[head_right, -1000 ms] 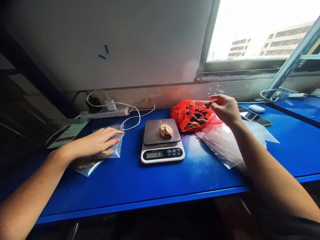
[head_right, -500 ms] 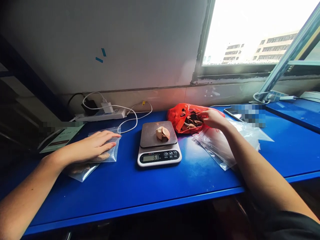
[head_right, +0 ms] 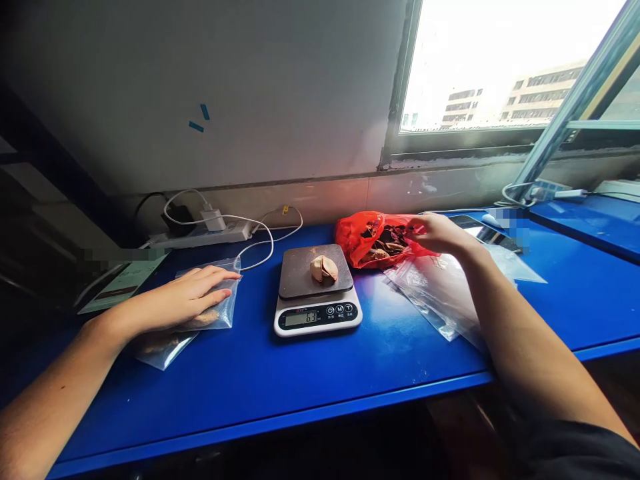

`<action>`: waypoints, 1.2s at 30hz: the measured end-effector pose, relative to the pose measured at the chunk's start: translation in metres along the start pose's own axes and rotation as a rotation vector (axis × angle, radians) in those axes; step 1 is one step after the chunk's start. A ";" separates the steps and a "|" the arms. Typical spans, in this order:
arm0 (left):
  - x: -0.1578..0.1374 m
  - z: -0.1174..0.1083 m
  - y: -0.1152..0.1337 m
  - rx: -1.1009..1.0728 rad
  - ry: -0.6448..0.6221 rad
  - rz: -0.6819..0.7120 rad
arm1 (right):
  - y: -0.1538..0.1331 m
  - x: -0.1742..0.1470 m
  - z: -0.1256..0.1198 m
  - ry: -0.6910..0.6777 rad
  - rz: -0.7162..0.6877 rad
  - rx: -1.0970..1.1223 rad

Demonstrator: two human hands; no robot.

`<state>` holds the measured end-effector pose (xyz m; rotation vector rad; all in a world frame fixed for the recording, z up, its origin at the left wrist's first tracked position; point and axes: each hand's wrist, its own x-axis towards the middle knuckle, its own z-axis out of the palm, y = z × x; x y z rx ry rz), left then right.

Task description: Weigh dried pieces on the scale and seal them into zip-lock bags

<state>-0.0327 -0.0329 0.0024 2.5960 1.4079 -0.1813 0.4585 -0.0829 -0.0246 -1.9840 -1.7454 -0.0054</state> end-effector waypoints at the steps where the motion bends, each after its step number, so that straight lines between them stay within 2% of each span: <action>1: 0.000 0.000 0.000 0.000 -0.003 -0.001 | -0.001 -0.003 -0.005 -0.036 -0.014 0.041; 3: 0.000 0.000 0.000 0.000 -0.008 -0.005 | -0.005 -0.008 -0.014 -0.080 -0.028 0.186; 7: -0.001 0.000 0.000 -0.010 0.010 -0.001 | -0.016 -0.017 -0.026 -0.015 0.015 0.599; 10: -0.002 0.000 0.000 -0.017 0.023 0.001 | -0.027 -0.021 -0.031 -0.003 0.002 0.700; 15: -0.003 0.001 0.000 -0.025 0.024 -0.002 | -0.046 -0.029 -0.035 -0.057 -0.086 0.879; 20: -0.004 -0.002 0.004 -0.015 -0.009 -0.011 | -0.053 -0.027 -0.026 -0.151 -0.059 0.909; 23: -0.003 -0.002 0.004 -0.015 -0.018 -0.026 | -0.059 -0.027 -0.021 -0.135 -0.096 0.991; 27: -0.002 0.001 0.002 -0.022 -0.006 -0.005 | -0.088 -0.037 -0.019 -0.086 -0.171 1.010; 30: -0.001 0.002 0.001 -0.015 -0.003 -0.003 | -0.115 -0.048 -0.017 -0.126 -0.256 1.000; 33: 0.000 0.002 0.000 0.002 0.000 0.004 | -0.128 -0.050 -0.009 -0.192 -0.321 0.909; 36: 0.000 0.003 -0.002 0.008 0.001 0.007 | -0.126 -0.041 0.005 -0.092 -0.263 0.710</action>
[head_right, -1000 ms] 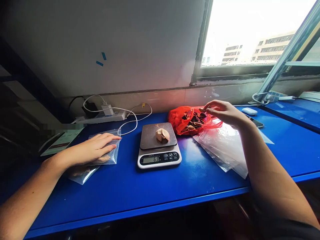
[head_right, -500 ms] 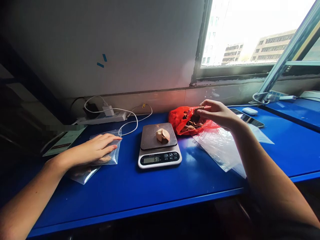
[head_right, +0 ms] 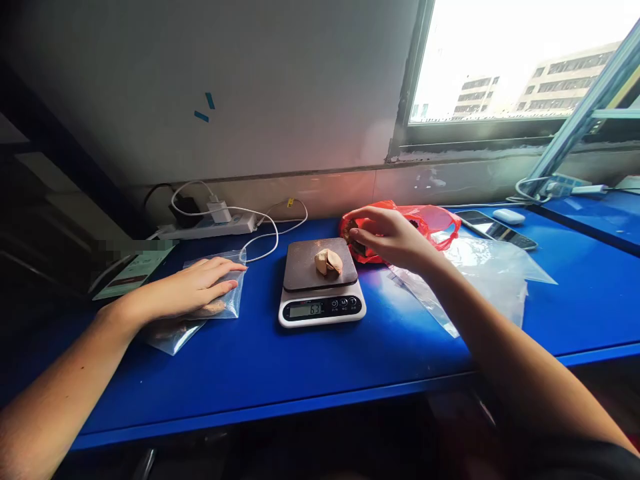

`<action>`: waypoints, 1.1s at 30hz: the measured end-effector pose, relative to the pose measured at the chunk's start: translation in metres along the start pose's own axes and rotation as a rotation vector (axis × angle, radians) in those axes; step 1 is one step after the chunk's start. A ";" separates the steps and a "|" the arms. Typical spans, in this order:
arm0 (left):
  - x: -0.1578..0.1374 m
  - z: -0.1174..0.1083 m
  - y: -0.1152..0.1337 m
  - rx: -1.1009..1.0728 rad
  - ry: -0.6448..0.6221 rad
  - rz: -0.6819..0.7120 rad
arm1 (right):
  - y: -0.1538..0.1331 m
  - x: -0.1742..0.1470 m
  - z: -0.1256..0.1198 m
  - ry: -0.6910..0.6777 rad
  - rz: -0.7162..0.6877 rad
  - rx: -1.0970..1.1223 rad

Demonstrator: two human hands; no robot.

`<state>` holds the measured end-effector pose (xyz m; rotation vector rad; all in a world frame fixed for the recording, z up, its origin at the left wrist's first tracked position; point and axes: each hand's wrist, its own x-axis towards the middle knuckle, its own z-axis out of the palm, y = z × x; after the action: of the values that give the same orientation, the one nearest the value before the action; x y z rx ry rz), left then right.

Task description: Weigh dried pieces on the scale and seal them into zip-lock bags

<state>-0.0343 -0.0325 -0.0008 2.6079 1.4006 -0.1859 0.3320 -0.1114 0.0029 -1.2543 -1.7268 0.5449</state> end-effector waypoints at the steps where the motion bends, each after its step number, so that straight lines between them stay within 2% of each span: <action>1: 0.000 0.000 0.000 0.001 -0.001 0.002 | 0.005 0.003 0.002 0.036 0.027 -0.065; 4: 0.000 0.000 0.000 0.001 -0.008 0.002 | 0.013 0.011 0.013 0.015 0.081 -0.140; 8: 0.000 -0.001 0.002 0.004 -0.021 -0.014 | 0.008 0.013 0.030 -0.067 0.051 -0.077; 13: -0.001 -0.003 0.004 -0.013 -0.003 -0.015 | 0.004 0.011 0.032 0.015 -0.002 0.049; 16: -0.003 -0.005 0.008 -0.016 -0.017 -0.031 | 0.007 0.010 0.026 0.064 0.050 0.058; 21: -0.005 -0.009 0.013 -0.016 -0.023 -0.037 | 0.015 0.011 0.030 -0.008 0.197 0.004; 23: -0.005 -0.009 0.014 -0.008 -0.019 -0.038 | 0.018 0.012 0.035 -0.015 0.127 -0.150; 25: -0.005 -0.008 0.013 0.002 -0.016 -0.034 | 0.023 0.014 0.039 -0.004 -0.005 -0.367; 28: -0.004 -0.008 0.013 0.013 -0.015 -0.015 | 0.026 0.014 0.040 0.073 -0.137 -0.587; 33: -0.004 -0.006 0.012 0.047 -0.017 0.018 | 0.011 0.008 0.021 0.278 -0.243 -0.565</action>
<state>-0.0260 -0.0406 0.0072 2.6489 1.3829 -0.2414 0.3195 -0.0968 -0.0127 -1.3890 -1.8139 -0.2742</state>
